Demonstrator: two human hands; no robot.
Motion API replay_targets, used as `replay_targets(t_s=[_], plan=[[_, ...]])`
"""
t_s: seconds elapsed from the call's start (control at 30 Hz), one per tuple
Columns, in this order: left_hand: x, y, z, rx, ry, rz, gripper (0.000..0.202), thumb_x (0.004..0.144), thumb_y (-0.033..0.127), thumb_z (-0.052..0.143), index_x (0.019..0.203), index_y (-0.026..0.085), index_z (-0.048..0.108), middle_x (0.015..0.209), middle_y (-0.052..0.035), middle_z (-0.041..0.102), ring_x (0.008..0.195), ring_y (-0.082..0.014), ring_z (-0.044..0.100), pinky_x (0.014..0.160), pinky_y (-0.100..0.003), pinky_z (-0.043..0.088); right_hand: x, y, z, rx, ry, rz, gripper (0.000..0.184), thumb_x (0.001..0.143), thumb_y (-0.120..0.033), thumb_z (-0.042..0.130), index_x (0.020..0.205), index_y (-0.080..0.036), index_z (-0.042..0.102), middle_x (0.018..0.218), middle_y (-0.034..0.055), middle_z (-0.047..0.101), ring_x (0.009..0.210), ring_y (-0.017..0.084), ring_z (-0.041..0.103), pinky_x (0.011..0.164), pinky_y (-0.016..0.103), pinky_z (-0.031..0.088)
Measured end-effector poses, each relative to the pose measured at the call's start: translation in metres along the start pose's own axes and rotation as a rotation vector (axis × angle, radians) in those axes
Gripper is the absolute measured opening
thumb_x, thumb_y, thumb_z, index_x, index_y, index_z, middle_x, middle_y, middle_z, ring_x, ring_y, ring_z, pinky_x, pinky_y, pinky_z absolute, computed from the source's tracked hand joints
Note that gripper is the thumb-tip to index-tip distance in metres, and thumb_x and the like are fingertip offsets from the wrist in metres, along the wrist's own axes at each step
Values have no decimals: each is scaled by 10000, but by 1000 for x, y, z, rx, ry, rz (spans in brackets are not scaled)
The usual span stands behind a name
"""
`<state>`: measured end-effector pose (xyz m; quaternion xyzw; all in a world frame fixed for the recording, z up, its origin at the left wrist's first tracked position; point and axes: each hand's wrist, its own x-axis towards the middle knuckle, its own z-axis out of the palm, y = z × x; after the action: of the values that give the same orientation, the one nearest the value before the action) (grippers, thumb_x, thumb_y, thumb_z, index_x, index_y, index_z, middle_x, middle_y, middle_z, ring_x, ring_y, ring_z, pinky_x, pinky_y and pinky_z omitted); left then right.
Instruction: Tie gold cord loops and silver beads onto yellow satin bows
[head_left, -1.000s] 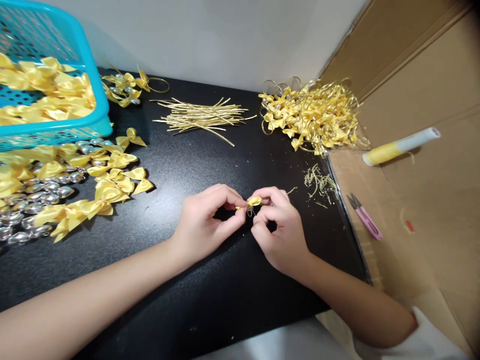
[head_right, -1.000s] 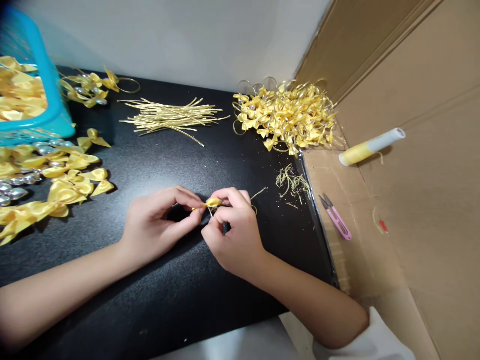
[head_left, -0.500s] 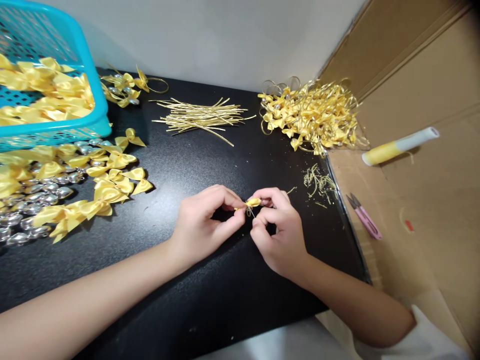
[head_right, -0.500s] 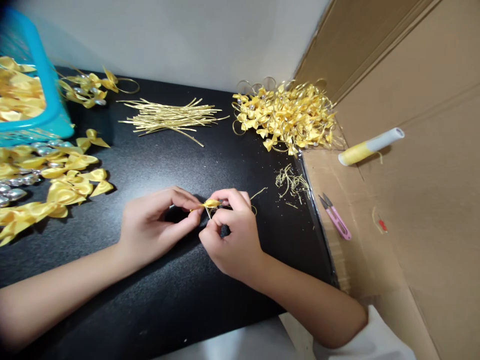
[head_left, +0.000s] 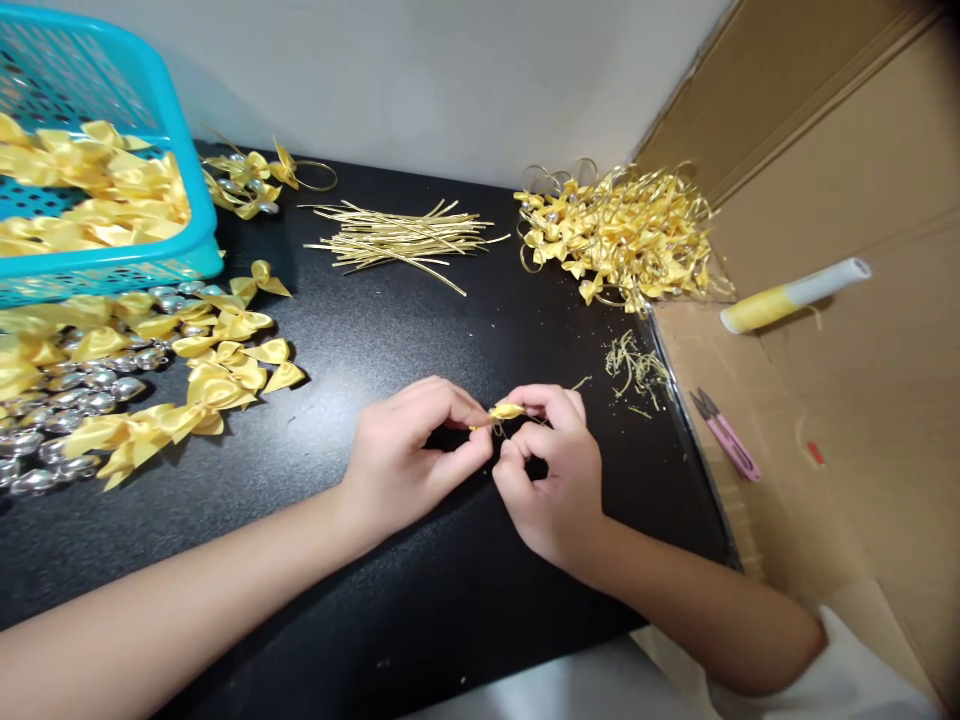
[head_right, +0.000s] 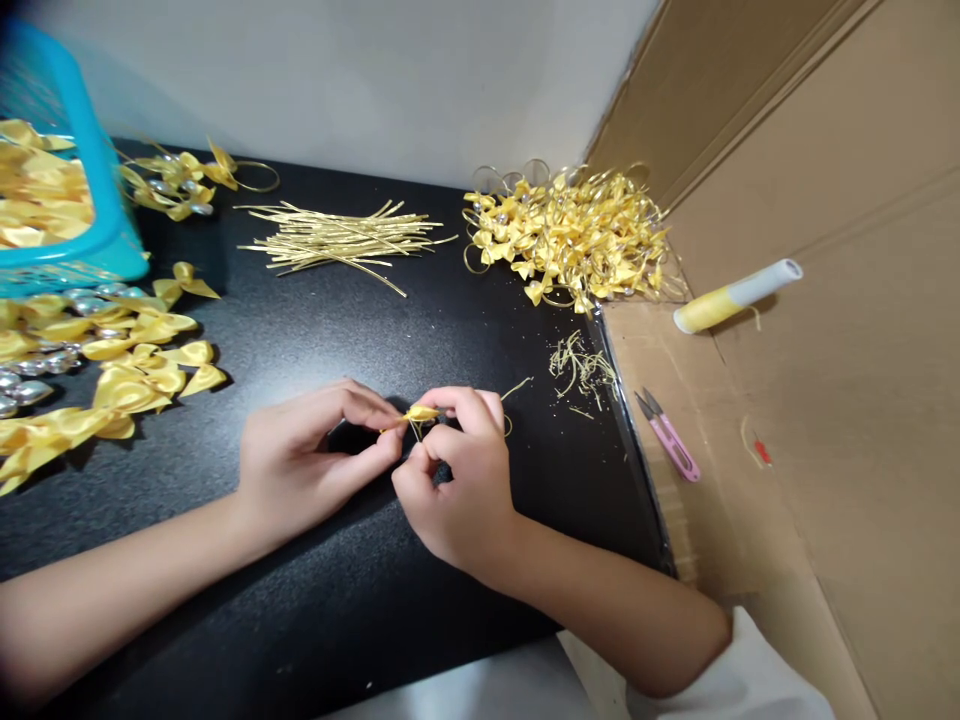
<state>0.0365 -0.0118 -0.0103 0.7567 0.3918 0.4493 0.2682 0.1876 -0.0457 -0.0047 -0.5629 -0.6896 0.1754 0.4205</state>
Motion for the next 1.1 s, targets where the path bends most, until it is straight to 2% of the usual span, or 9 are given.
replay_targets(t_s=[0.17, 0.7, 1.1], plan=[[0, 1, -1, 0, 13, 25, 129, 782, 115, 673, 712, 197, 602, 693, 21, 709, 628, -113, 678, 589, -224, 537, -1, -1, 1, -11, 20, -30, 256, 670, -36, 537, 502, -191, 421, 912, 17, 621, 858, 177, 532, 737, 349, 454], [0, 1, 0, 14, 12, -16, 120, 787, 125, 660, 719, 208, 606, 699, 25, 713, 636, -121, 685, 588, -235, 536, 0, -1, -1, 27, 14, -35, 247, 663, -41, 531, 499, -191, 422, 893, 14, 622, 847, 171, 549, 736, 344, 468], [-3, 2, 1, -26, 10, 63, 148, 778, 78, 670, 731, 194, 590, 714, 3, 708, 653, -119, 678, 621, -227, 549, -2, 0, 2, -33, 59, -59, 258, 685, -40, 550, 531, -193, 410, 917, 14, 613, 876, 179, 533, 751, 360, 465]])
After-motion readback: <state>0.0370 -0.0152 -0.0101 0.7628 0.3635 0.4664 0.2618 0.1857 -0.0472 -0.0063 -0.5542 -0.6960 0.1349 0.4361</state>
